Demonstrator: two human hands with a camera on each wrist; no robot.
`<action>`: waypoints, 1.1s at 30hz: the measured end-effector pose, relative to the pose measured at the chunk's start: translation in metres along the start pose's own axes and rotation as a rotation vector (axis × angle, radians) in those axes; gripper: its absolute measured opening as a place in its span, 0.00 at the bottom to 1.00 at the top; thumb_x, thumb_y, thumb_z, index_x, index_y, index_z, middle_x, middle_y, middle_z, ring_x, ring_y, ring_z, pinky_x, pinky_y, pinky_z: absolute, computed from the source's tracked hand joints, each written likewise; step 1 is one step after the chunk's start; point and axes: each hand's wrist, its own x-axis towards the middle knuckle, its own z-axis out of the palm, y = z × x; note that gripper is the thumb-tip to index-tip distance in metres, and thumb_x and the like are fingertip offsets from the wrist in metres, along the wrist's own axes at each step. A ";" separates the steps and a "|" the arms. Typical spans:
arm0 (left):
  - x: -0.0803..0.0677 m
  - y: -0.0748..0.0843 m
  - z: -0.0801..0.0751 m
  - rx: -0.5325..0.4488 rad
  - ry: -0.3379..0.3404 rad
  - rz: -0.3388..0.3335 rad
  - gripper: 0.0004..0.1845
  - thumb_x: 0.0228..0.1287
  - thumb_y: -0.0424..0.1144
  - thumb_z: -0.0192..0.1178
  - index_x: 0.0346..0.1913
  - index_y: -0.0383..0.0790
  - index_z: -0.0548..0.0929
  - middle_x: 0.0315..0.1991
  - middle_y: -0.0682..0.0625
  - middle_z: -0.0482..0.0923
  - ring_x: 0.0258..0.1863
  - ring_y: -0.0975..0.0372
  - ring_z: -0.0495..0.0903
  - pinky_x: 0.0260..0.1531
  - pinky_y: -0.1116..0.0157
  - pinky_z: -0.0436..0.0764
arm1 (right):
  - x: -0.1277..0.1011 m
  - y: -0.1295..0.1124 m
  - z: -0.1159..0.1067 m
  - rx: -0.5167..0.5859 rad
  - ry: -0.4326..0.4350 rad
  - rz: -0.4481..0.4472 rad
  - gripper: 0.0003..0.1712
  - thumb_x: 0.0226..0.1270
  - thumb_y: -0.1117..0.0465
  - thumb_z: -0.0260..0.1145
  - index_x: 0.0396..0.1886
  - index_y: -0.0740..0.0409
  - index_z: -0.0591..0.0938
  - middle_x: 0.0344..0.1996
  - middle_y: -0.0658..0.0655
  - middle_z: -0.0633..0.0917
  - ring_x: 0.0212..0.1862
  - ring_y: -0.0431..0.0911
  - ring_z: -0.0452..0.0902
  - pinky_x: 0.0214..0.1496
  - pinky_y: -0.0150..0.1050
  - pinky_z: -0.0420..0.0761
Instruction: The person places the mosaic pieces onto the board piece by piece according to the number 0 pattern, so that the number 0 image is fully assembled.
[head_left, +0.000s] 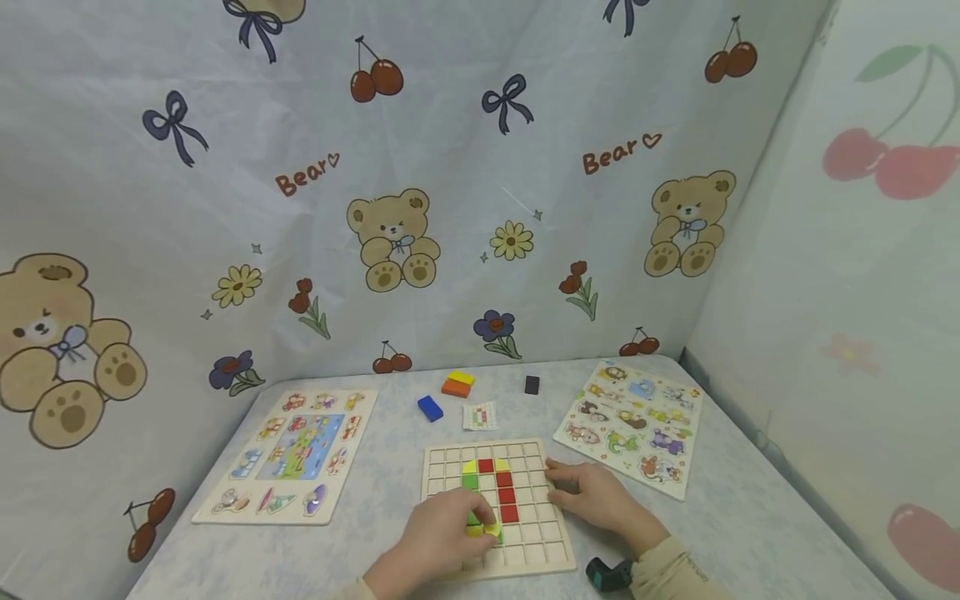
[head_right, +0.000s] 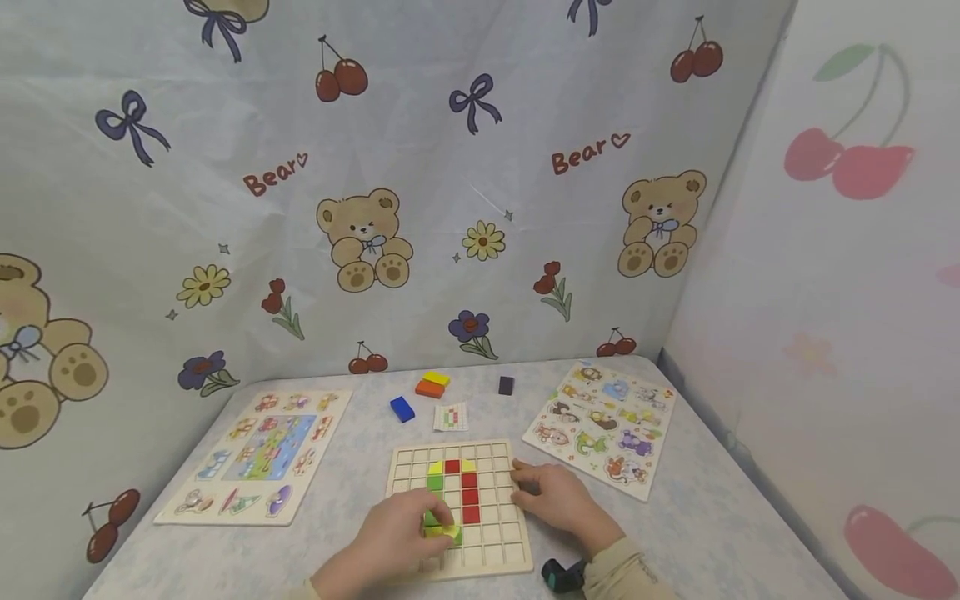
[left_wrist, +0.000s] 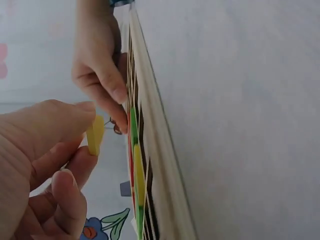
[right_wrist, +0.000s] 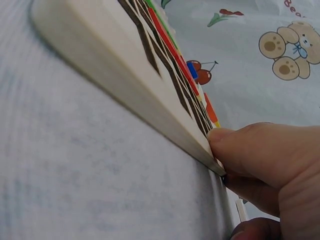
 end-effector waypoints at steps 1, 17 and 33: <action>0.002 0.003 0.004 0.011 -0.001 -0.001 0.07 0.58 0.51 0.75 0.34 0.62 0.85 0.33 0.71 0.79 0.28 0.76 0.74 0.27 0.70 0.74 | 0.000 0.000 0.001 -0.005 0.002 -0.004 0.24 0.68 0.48 0.72 0.59 0.53 0.87 0.66 0.53 0.82 0.69 0.56 0.76 0.67 0.57 0.74; 0.019 0.012 0.024 0.030 -0.018 -0.004 0.08 0.55 0.50 0.78 0.26 0.63 0.86 0.28 0.71 0.76 0.23 0.76 0.70 0.22 0.70 0.71 | 0.002 -0.002 0.003 -0.020 -0.008 0.008 0.23 0.69 0.48 0.71 0.60 0.51 0.86 0.67 0.51 0.81 0.68 0.53 0.77 0.65 0.56 0.76; 0.017 0.007 0.020 0.023 -0.005 -0.047 0.06 0.57 0.53 0.76 0.27 0.64 0.90 0.30 0.69 0.76 0.25 0.74 0.72 0.22 0.69 0.72 | 0.004 -0.001 0.004 -0.029 -0.013 0.010 0.23 0.70 0.45 0.69 0.60 0.49 0.87 0.67 0.50 0.81 0.56 0.42 0.84 0.58 0.47 0.81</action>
